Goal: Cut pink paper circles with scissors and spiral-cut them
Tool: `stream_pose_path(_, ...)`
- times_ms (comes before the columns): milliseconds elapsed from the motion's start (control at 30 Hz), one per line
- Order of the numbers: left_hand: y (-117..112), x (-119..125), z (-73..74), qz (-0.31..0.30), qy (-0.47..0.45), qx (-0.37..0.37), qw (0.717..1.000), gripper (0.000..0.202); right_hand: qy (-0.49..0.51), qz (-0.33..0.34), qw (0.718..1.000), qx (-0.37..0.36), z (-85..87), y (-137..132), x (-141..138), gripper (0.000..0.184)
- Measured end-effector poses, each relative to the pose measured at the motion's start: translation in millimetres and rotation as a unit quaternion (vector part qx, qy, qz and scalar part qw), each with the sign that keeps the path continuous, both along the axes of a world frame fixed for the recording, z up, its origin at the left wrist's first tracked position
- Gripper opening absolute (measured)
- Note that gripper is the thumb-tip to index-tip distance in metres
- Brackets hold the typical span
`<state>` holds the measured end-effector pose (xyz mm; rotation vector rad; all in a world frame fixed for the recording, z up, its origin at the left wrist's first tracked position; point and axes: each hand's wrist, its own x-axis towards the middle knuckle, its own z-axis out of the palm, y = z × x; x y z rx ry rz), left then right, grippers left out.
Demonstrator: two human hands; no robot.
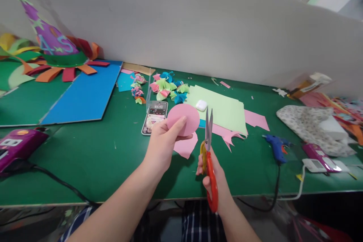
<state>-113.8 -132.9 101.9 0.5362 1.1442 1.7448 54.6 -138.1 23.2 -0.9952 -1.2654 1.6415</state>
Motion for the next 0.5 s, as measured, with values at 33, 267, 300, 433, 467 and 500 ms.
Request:
stream_pose_path(33, -1.0, 1.7, 0.3, -0.007, 0.004, 0.002, 1.000, 0.032, 0.015, -0.008, 1.000, -0.024, 2.2, -2.8, -3.1, 0.092)
stream_pose_path(267, -3.5, 8.4, -0.7, -0.008, 0.018, 0.009, 1.000, 0.026, 0.036, 0.001, 0.996, -0.082, 9.3, -13.0, -11.0, 0.116)
stream_pose_path(300, -3.6, 9.1, -1.4, -0.011, 0.024, 0.006, 1.000, 0.026, 0.035, 0.008, 0.996, -0.078, 9.7, -13.5, -11.5, 0.114)
stream_pose_path(433, -3.5, 10.2, -4.3, -0.030, 0.047, 0.000, 0.998, 0.029, 0.028, 0.007, 0.998, -0.051, 11.2, -10.7, -11.7, 0.093)
stream_pose_path(467, -3.3, 10.0, -4.8, -0.030, 0.050, 0.002, 0.998, 0.031, 0.027, 0.003, 0.999, -0.043, 11.2, -9.0, -10.8, 0.086)
stream_pose_path(500, -3.1, 9.7, -5.1, -0.028, 0.054, 0.003, 0.998, 0.032, 0.025, 0.001, 0.999, -0.033, 11.0, -7.2, -9.6, 0.080)
